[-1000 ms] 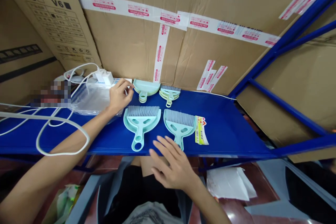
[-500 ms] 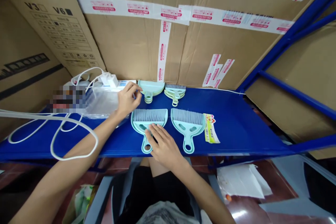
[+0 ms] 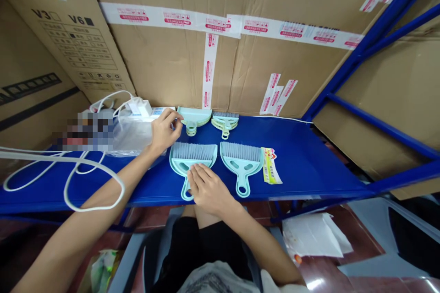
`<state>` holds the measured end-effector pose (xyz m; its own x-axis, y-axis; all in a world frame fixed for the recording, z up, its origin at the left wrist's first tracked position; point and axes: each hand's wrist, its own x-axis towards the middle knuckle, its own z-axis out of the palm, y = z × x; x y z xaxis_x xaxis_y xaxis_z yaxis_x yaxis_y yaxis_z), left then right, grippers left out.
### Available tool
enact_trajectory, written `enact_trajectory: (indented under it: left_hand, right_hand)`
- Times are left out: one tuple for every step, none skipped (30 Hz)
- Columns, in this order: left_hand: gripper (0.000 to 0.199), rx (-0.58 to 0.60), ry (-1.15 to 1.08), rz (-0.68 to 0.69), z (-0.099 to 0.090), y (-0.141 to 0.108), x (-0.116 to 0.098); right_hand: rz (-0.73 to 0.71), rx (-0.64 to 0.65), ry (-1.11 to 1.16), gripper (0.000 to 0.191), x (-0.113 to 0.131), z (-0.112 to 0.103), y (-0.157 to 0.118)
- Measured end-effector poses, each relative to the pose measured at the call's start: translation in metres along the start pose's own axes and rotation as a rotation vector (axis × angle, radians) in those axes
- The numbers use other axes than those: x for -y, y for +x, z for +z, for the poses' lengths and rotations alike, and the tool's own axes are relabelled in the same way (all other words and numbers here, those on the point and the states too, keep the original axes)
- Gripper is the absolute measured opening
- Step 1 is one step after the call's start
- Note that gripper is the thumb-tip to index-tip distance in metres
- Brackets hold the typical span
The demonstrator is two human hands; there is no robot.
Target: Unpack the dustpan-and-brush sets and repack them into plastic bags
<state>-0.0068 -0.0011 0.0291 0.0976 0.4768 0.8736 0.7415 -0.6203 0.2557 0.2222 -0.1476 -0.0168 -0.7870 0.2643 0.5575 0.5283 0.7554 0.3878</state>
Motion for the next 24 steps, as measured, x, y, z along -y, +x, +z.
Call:
enact_trajectory:
  left_hand:
    - [0.014,-0.001,0.002,0.000,0.000,0.000,-0.001]
    - [0.015,-0.004,0.004,0.001,-0.001,0.001,-0.001]
    - [0.015,-0.009,0.005,0.002,-0.001,0.001,-0.002]
    - [0.015,-0.014,0.007,0.002,-0.001,0.001,-0.002]
    - [0.015,-0.018,0.010,0.002,-0.001,0.001,-0.002]
    - [0.015,-0.020,0.014,0.000,-0.001,0.001,-0.002]
    - [0.015,-0.020,0.020,-0.004,-0.001,0.001,-0.002]
    - [0.014,-0.016,0.026,-0.008,-0.001,0.001,-0.002]
    - [0.014,-0.013,0.031,-0.013,-0.001,0.001,-0.001]
    - [0.014,-0.010,0.034,-0.016,0.000,0.000,-0.001]
    - [0.014,-0.009,0.034,-0.017,0.000,0.000,-0.001]
    - [0.014,-0.010,0.033,-0.015,0.000,0.000,-0.001]
    - [0.014,-0.011,0.031,-0.009,0.001,0.000,-0.002]
    - [0.013,-0.012,0.030,-0.002,0.001,0.000,-0.002]
    - [0.013,-0.011,0.029,0.006,0.001,0.000,-0.003]
    - [0.014,-0.009,0.029,0.014,0.001,0.000,-0.004]
    - [0.014,-0.005,0.029,0.019,0.000,0.000,-0.005]
    - [0.014,0.000,0.030,0.022,0.000,0.000,-0.006]
    - [0.014,0.005,0.031,0.024,0.000,0.000,-0.006]
    - [0.014,0.008,0.031,0.024,-0.001,0.001,-0.007]
    - [0.015,0.009,0.030,0.024,-0.001,0.001,-0.007]
    - [0.015,0.008,0.028,0.025,-0.002,0.001,-0.007]
    - [0.015,0.005,0.024,0.027,-0.002,0.002,-0.007]
    - [0.016,0.003,0.021,0.028,-0.002,0.002,-0.007]
  right_hand:
    - [-0.020,0.011,-0.021,0.035,-0.001,-0.001,0.002]
    - [-0.036,0.018,-0.040,0.034,-0.001,-0.001,0.005]
    - [-0.048,0.022,-0.055,0.034,-0.001,-0.002,0.007]
    - [-0.054,0.022,-0.066,0.033,-0.001,-0.002,0.009]
    - [-0.055,0.022,-0.071,0.034,-0.001,-0.001,0.010]
    - [-0.052,0.025,-0.070,0.034,-0.001,-0.001,0.010]
    - [-0.048,0.026,-0.064,0.035,0.000,0.000,0.010]
    - [-0.044,0.025,-0.056,0.035,0.000,0.001,0.009]
    - [-0.039,0.020,-0.044,0.035,0.000,0.003,0.008]
    - [-0.030,0.010,-0.028,0.034,0.001,0.004,0.006]
    - [-0.014,-0.001,-0.006,0.033,0.001,0.006,0.004]
    - [0.006,-0.016,0.020,0.033,0.002,0.008,0.002]
    - [0.027,-0.030,0.048,0.032,0.003,0.009,0.000]
    - [0.045,-0.043,0.071,0.031,0.004,0.010,-0.002]
    - [0.059,-0.054,0.086,0.031,0.005,0.011,-0.004]
    - [0.068,-0.067,0.095,0.030,0.006,0.011,-0.005]
    - [0.072,-0.074,0.099,0.029,0.007,0.012,-0.006]
    - [0.075,-0.078,0.102,0.029,0.007,0.011,-0.006]
    - [0.083,-0.081,0.107,0.029,0.007,0.011,-0.007]
    - [0.090,-0.083,0.118,0.029,0.007,0.010,-0.006]
    - [0.094,-0.078,0.134,0.030,0.006,0.008,-0.006]
    - [0.093,-0.069,0.156,0.034,0.006,0.005,-0.005]
    - [0.089,-0.056,0.180,0.042,0.005,0.002,-0.004]
    - [0.084,-0.041,0.205,0.055,0.005,-0.003,-0.004]
